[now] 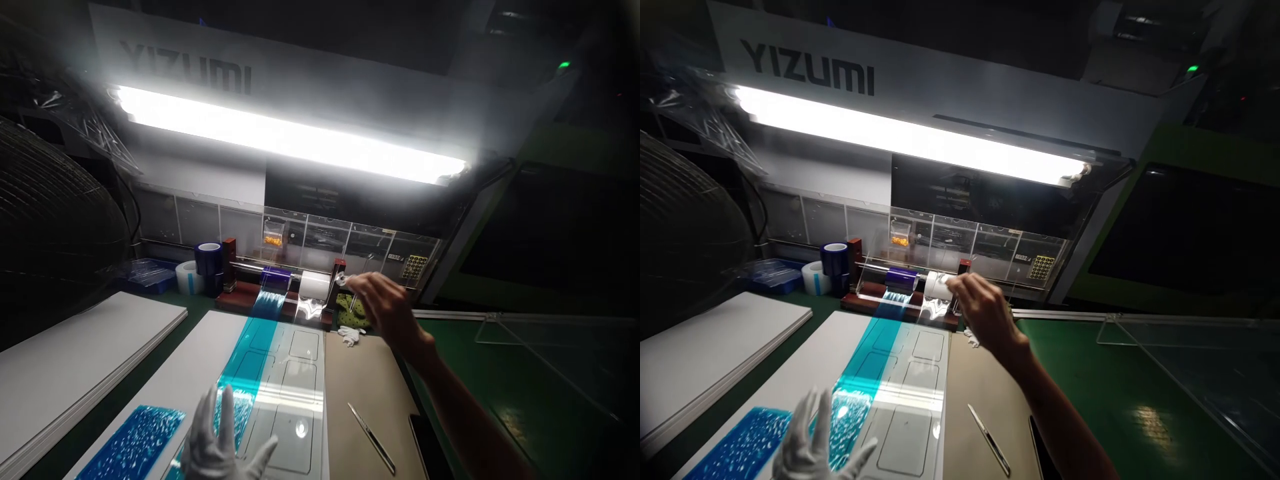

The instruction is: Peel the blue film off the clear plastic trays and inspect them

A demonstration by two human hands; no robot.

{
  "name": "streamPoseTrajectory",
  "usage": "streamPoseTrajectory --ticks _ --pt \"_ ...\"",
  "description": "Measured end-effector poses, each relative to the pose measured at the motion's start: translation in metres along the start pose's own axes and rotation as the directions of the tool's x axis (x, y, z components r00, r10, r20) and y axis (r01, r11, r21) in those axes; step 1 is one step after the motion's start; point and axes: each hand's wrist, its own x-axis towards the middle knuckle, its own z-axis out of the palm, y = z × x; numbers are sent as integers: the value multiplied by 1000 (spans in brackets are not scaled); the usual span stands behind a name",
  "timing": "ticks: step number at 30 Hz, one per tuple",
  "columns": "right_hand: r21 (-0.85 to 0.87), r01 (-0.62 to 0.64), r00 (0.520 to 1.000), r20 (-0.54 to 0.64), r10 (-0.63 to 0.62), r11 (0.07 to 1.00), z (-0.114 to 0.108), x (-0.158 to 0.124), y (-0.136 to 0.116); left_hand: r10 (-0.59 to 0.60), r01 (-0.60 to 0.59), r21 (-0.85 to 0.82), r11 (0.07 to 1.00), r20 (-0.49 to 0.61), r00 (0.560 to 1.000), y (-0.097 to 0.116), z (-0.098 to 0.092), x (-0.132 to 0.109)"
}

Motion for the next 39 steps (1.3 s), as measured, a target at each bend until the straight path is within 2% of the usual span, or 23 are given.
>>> streamPoseTrajectory --ticks 2,4,5,7,11,13,16,20,22,26,28,31,33,35,36,38,39 --pt "46 10 986 168 -17 999 22 -20 -18 145 -134 115 984 -94 985 11 -17 25" --pt "79 2 951 308 -26 997 38 -40 -36 281 -259 194 946 -95 955 24 -33 48" --pt "94 -4 933 359 -30 996 43 -48 -44 328 -306 235 923 -61 943 30 -38 58" --pt "127 -11 899 435 -46 992 50 -62 -58 395 -400 291 869 78 915 38 -39 70" --pt "201 3 849 517 -109 979 52 -75 -74 466 -541 256 801 301 832 39 -22 72" --pt "221 6 836 535 -126 975 50 -77 -78 448 -553 237 799 378 810 38 -15 68" --pt "242 -29 834 541 -110 970 42 -75 -77 414 -540 237 808 424 805 38 -13 63" --pt "207 -153 819 574 6 966 23 -71 -62 394 -532 238 813 449 802 34 -18 61" --pt "170 -177 773 634 30 969 18 -73 -54 396 -540 240 806 459 795 29 -19 61" --pt "185 -176 632 774 -33 967 25 -83 -48 444 -567 176 805 456 771 14 -19 61" --pt "217 -202 593 803 -58 955 31 -89 -49 477 -573 108 812 441 760 5 -19 62" --pt "274 -278 594 802 -59 920 35 -95 -51 486 -521 -29 853 411 771 -7 -21 59" --pt "332 -355 595 801 -63 874 38 -101 -54 446 -413 -172 894 412 794 -9 -22 52" --pt "405 -439 583 808 -89 802 43 -108 -58 380 -220 -368 904 450 808 -4 -20 42" --pt "437 -477 576 811 -105 762 46 -112 -60 346 -103 -467 878 473 810 0 -19 35" --pt "482 -535 569 813 -126 694 52 -120 -64 290 111 -614 781 516 806 8 -14 25" --pt "494 -551 569 812 -130 673 54 -123 -64 275 179 -653 736 529 803 11 -12 22"
